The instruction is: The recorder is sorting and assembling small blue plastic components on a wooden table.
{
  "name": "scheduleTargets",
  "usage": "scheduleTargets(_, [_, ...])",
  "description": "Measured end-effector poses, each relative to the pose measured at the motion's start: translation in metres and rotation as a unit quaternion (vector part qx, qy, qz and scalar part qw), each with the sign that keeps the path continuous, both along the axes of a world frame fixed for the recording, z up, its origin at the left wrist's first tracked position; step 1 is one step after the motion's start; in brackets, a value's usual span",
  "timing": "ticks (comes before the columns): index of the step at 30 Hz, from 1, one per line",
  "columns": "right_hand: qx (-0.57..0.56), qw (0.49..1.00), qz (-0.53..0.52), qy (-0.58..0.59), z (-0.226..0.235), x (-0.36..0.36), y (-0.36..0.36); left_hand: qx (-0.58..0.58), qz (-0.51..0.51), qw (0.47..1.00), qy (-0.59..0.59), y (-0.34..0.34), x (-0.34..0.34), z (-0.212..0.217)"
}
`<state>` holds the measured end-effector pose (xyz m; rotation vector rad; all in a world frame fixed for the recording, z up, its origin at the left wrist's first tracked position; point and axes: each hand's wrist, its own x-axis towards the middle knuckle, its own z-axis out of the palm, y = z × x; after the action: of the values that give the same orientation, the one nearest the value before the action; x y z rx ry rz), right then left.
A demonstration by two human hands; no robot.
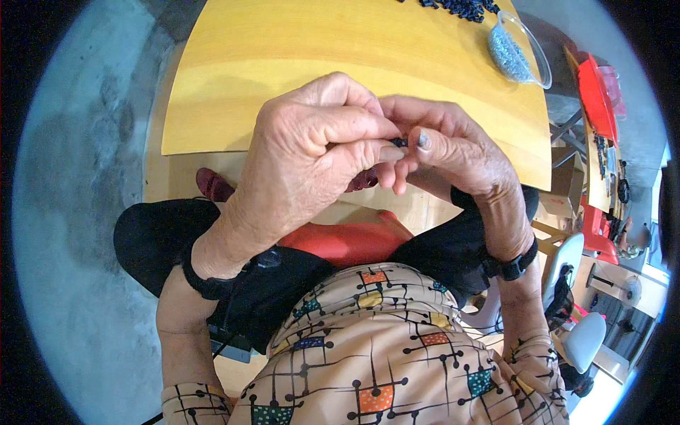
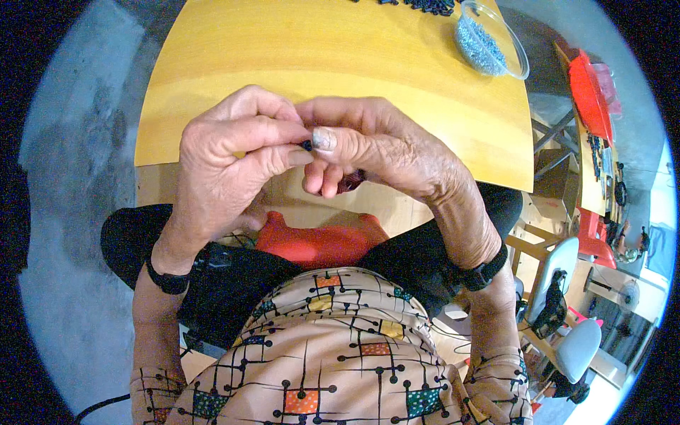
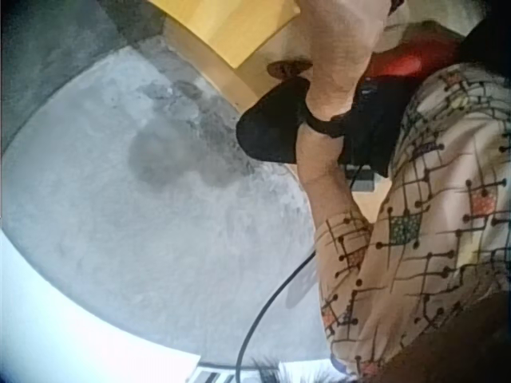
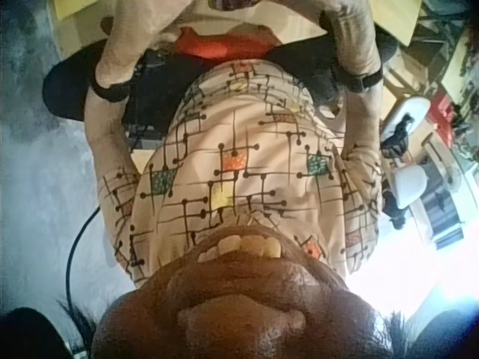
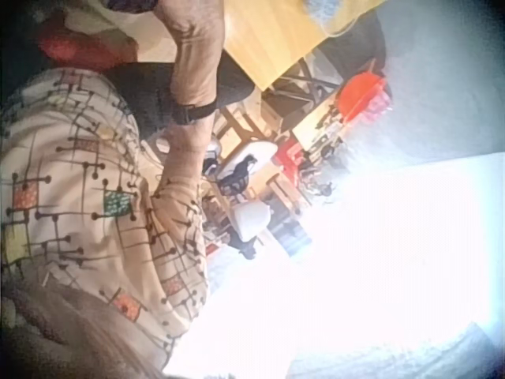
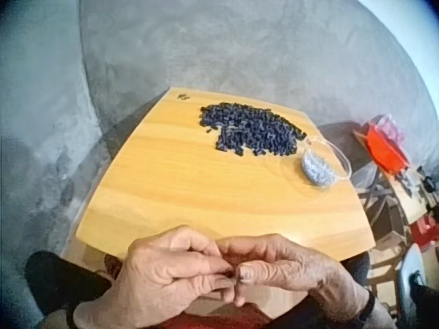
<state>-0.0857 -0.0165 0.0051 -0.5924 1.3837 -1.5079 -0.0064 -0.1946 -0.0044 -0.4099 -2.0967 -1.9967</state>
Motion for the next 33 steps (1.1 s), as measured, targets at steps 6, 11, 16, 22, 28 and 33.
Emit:
scheduleTargets(6, [-0.015,0.996,0.033,-0.076,0.008,0.005,0.003,-0.166,0.092,0.975,0.118,0.002,-0.002,0.008])
scheduleTargets(11, [-0.036,0.995,0.055,-0.078,0.005,0.002,-0.001,-0.158,0.088,0.974,0.133,0.002,-0.005,0.005])
scheduleTargets(16, [-0.076,0.977,0.073,-0.184,0.006,0.004,0.001,-0.201,0.077,0.964,0.155,0.004,-0.008,0.012])
scheduleTargets(22, [-0.031,0.977,0.012,-0.212,0.014,0.017,0.006,-0.274,0.113,0.938,0.181,0.005,0.002,0.018])
scheduleTargets(28, [0.0,0.995,-0.027,-0.093,0.031,0.017,-0.001,-0.295,0.142,0.917,0.229,0.001,0.004,0.026])
scheduleTargets(33, [-0.012,0.998,-0.048,-0.024,0.019,0.017,-0.006,-0.308,0.16,0.901,0.261,-0.002,0.001,0.019])
